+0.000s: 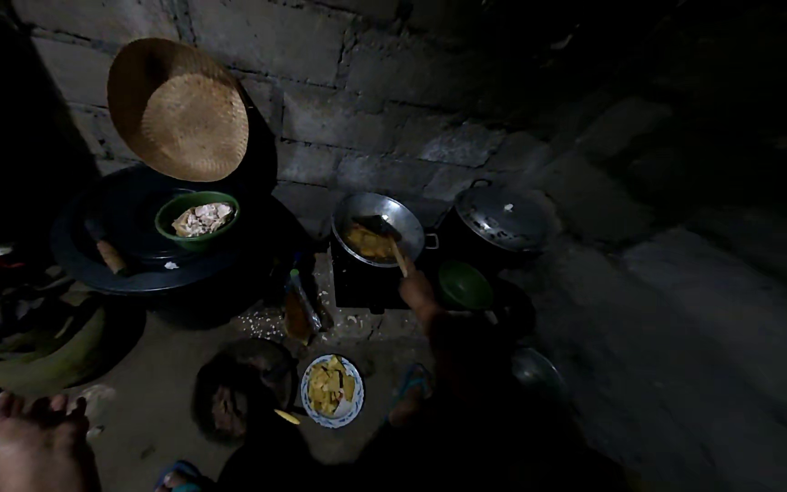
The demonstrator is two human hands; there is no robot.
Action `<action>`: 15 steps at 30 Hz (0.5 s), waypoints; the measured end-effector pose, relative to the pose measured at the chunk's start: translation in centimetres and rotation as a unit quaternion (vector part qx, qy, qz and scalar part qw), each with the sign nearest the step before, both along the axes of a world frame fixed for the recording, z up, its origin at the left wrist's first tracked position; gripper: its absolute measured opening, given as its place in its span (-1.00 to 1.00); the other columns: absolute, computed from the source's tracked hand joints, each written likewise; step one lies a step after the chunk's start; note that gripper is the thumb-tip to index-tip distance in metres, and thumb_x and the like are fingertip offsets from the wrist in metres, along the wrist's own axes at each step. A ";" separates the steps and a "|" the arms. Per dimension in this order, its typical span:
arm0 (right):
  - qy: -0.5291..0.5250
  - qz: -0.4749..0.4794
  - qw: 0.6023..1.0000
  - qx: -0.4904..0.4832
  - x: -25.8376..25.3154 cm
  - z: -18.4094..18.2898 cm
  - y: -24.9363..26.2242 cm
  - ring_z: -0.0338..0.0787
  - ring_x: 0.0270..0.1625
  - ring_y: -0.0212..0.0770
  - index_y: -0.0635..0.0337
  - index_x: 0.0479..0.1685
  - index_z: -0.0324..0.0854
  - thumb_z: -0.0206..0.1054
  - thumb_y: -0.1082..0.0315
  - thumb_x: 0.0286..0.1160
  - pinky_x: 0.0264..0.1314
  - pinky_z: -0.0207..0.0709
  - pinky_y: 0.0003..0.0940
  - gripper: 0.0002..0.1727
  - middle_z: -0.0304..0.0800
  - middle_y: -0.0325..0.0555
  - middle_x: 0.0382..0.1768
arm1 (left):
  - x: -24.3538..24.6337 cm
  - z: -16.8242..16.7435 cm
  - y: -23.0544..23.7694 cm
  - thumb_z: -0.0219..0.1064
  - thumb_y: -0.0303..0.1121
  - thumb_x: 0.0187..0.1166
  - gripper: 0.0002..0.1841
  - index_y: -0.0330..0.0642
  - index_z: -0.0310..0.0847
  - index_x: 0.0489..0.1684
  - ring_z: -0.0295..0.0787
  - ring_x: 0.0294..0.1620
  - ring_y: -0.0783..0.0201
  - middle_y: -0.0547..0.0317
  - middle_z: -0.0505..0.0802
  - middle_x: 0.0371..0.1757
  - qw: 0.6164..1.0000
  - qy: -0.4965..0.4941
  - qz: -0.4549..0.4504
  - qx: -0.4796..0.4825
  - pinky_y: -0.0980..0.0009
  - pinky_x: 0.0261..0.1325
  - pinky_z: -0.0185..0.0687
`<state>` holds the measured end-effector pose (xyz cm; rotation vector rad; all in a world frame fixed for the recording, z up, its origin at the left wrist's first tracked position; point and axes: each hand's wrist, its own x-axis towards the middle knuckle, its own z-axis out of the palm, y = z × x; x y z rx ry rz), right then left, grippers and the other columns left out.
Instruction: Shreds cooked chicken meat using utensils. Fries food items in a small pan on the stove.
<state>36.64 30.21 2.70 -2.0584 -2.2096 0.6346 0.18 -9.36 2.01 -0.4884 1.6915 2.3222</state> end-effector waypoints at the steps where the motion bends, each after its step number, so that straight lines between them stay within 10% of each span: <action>1: 0.019 -0.004 1.000 0.002 0.4 1.0 0.4 0.64 0.50 0.28 -0.02 0.95 -0.10 0.10 0.35 0.78 0.53 0.51 0.17 -0.24 0.52 0.34 0.54 | -0.1 -0.1 0.3 -0.03 -0.07 0.80 -0.75 0.03 0.34 0.18 0.47 -0.26 0.40 0.29 0.47 -0.11 1.000 -0.004 0.001 -0.002 0.38 -0.23 0.49; 7: 0.168 -0.067 0.984 -0.009 2.9 4.5 5.5 0.74 0.18 0.20 0.02 0.78 0.27 0.06 0.39 0.82 0.21 0.61 0.16 -0.46 0.63 0.32 0.36 | -0.9 -0.8 1.6 -0.02 -0.06 0.81 -0.78 0.06 0.34 0.11 0.43 -0.41 0.43 0.30 0.49 -0.21 0.999 -0.010 -0.015 0.030 0.45 -0.40 0.43; 10: 0.194 -0.107 0.975 -0.023 2.9 5.4 6.9 0.63 -0.20 -0.11 0.06 0.72 0.30 -0.03 0.31 0.90 -0.13 0.56 -0.17 -0.53 0.64 0.12 0.08 | -0.6 -0.7 2.3 0.00 -0.07 0.80 -0.74 0.03 0.34 0.20 0.47 -0.30 0.40 0.28 0.49 -0.13 0.999 -0.014 -0.018 0.039 0.42 -0.28 0.47; 15: 0.201 -0.128 0.969 -0.062 1.8 4.6 5.6 0.54 -0.27 -0.22 -0.19 0.87 0.12 -0.08 0.21 0.95 -0.18 0.46 -0.31 -0.46 0.60 0.04 -0.02 | 0.1 0.2 3.0 -0.01 -0.10 0.82 -0.58 -0.08 0.26 0.52 0.52 0.10 0.26 0.11 0.51 0.25 0.998 -0.021 -0.019 0.050 0.27 0.08 0.52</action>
